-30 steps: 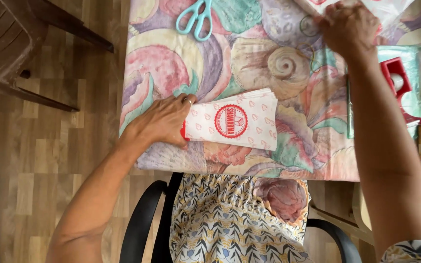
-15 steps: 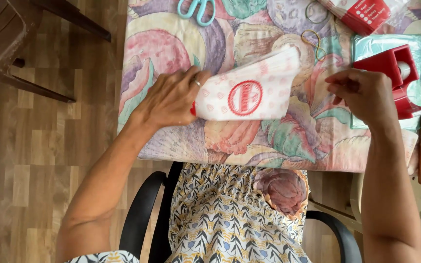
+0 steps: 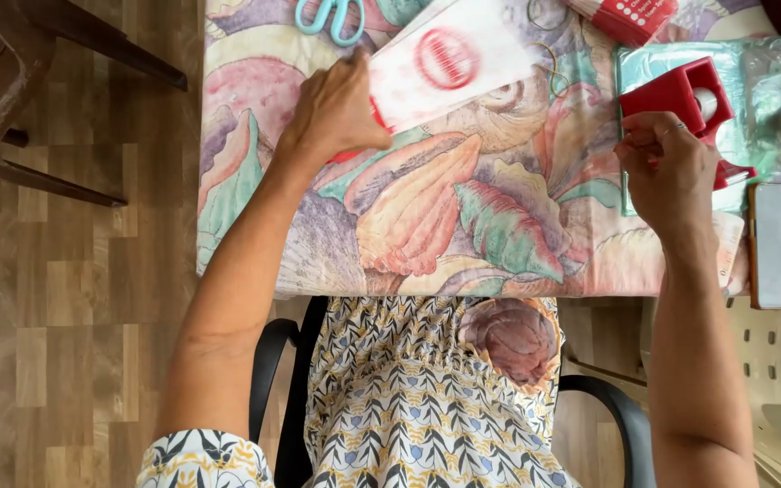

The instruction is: The person organizes printed paper bags on a table by hand, stacking them into rows and adjusting their alignment.

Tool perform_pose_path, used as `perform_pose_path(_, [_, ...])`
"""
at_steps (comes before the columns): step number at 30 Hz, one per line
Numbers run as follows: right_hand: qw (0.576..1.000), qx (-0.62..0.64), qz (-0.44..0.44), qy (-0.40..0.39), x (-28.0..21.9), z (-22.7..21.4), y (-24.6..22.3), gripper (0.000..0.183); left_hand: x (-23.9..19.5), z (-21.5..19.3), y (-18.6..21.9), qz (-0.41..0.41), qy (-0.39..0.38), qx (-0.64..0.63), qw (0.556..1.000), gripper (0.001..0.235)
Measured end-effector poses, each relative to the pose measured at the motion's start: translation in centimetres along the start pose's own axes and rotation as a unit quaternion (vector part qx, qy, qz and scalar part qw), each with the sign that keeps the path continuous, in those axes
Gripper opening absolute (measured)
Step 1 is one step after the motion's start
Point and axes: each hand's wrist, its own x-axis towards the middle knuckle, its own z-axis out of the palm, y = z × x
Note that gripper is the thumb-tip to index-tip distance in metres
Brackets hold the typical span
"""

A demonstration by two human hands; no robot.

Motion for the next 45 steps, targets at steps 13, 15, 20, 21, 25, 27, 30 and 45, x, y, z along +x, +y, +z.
perform_pose_path(13, [0.991, -0.125, -0.047, -0.018, 10.3, 1.9, -0.5, 0.071, -0.8, -0.8, -1.7, -0.128, -0.075, -0.018, 0.989, 0.151])
perform_pose_path(15, [0.992, -0.106, 0.049, -0.041, 9.7, 2.1, -3.0, 0.055, -1.2, -3.0, -0.1, -0.145, -0.151, -0.103, 0.972, 0.158])
perform_pose_path(20, [0.988, -0.114, -0.104, 0.007, 6.7, 5.3, -3.1, 0.031, -3.1, -9.7, 3.5, -0.237, -0.238, -0.217, 0.917, 0.132])
perform_pose_path(21, [0.995, -0.077, -0.056, -0.031, 6.1, 5.7, -3.9, 0.025, -3.0, -9.9, 3.4, -0.233, -0.259, -0.231, 0.909, 0.123])
perform_pose_path(25, [0.995, 0.065, -0.035, -0.070, 3.9, 7.2, -7.6, 0.019, -1.7, -7.4, 1.0, -0.241, -0.249, -0.223, 0.911, 0.093])
perform_pose_path(27, [0.951, 0.238, 0.114, -0.159, 3.4, 8.6, -9.1, 0.023, -0.5, -6.0, -0.3, -0.215, -0.252, -0.181, 0.926, 0.089])
perform_pose_path(30, [0.904, 0.365, 0.111, -0.192, 2.8, 9.7, -11.3, 0.024, 0.4, -4.8, -1.7, -0.215, -0.233, -0.226, 0.921, 0.052])
perform_pose_path(45, [0.705, 0.652, 0.277, -0.034, 1.3, 10.8, -10.6, 0.055, -6.5, 2.3, 14.3, 0.022, 0.319, 0.270, 0.908, 0.025])
